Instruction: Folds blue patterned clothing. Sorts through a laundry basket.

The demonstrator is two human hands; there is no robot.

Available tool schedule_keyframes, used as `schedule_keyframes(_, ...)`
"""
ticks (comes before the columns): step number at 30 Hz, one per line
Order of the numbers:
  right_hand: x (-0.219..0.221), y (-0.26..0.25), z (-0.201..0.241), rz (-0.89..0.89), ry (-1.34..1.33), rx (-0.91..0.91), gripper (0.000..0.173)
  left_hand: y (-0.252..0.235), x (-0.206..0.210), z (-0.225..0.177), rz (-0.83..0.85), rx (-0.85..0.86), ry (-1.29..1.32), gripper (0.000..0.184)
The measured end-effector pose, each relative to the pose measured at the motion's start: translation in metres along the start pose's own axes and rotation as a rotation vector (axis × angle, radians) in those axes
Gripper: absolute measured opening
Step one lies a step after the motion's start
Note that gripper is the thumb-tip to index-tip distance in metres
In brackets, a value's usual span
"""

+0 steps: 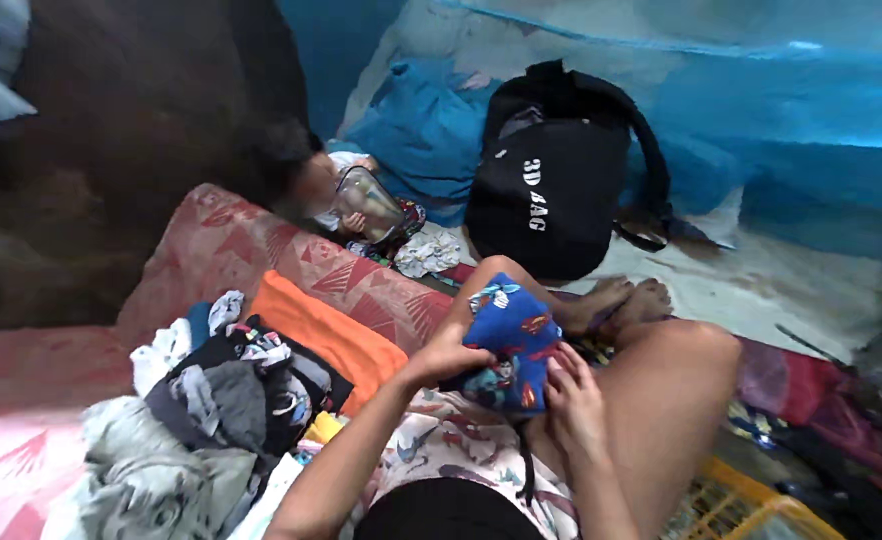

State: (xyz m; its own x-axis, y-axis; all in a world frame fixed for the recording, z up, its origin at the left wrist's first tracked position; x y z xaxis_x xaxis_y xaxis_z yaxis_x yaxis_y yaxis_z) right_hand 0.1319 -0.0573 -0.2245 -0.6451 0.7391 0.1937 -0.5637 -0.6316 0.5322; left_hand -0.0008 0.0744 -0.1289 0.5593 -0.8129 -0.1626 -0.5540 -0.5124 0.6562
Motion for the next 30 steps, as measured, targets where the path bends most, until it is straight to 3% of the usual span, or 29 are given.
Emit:
schedule_keyframes(3,-0.003,-0.004,-0.001,-0.023,-0.131,0.099,0.05,0.083,-0.053,0.012,-0.2,0.013,0.179,0.017)
schedule_keyframes(6,0.001,-0.009,-0.006,0.064,-0.056,0.121,0.049,0.2,-0.096,0.042,-0.505,-0.089,0.266,0.02)
schedule_keyframes(10,0.007,-0.014,-0.009,0.196,-0.02,0.138,0.047,0.369,-0.089,0.09,-1.031,-0.319,0.352,0.021)
schedule_keyframes(12,0.011,-0.016,-0.01,0.208,-0.013,0.154,0.046,0.417,-0.069,0.105,-1.254,-0.354,0.416,0.022)
schedule_keyframes(15,0.013,-0.02,-0.011,0.199,0.008,0.165,0.045,0.431,-0.048,0.119,-1.421,-0.222,0.577,0.029)
schedule_keyframes(18,0.012,-0.022,-0.014,0.2,-0.01,0.174,0.044,0.413,-0.048,0.126,-1.367,0.022,0.723,0.034)
schedule_keyframes(20,0.01,-0.021,-0.013,0.193,-0.033,0.179,0.043,0.392,-0.04,0.138,-1.316,0.07,0.843,0.037)
schedule_keyframes(26,0.008,-0.018,-0.012,0.184,-0.037,0.179,0.041,0.36,0.043,0.252,-1.235,-0.305,1.205,0.023)
schedule_keyframes(28,0.011,-0.019,-0.011,0.187,-0.02,0.182,0.041,0.369,0.05,0.265,-1.355,-0.36,1.21,0.024)
schedule_keyframes(30,0.013,-0.02,-0.012,0.198,0.005,0.182,0.042,0.39,0.044,0.253,-1.596,-0.446,0.873,0.029)
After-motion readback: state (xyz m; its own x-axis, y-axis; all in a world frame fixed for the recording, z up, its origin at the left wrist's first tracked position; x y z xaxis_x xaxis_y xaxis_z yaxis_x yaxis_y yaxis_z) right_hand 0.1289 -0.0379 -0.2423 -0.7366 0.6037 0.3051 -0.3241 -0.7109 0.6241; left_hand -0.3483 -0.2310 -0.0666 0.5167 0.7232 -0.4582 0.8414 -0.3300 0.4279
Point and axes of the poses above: each hand's wrist, its own y-axis away from the middle knuckle, its own x-axis out of the palm, z = x × y, the point moved 9 cm from there along -y, towards the middle knuckle, and after that the axes turned 3 degrees about -y, right-handed, at the moved point
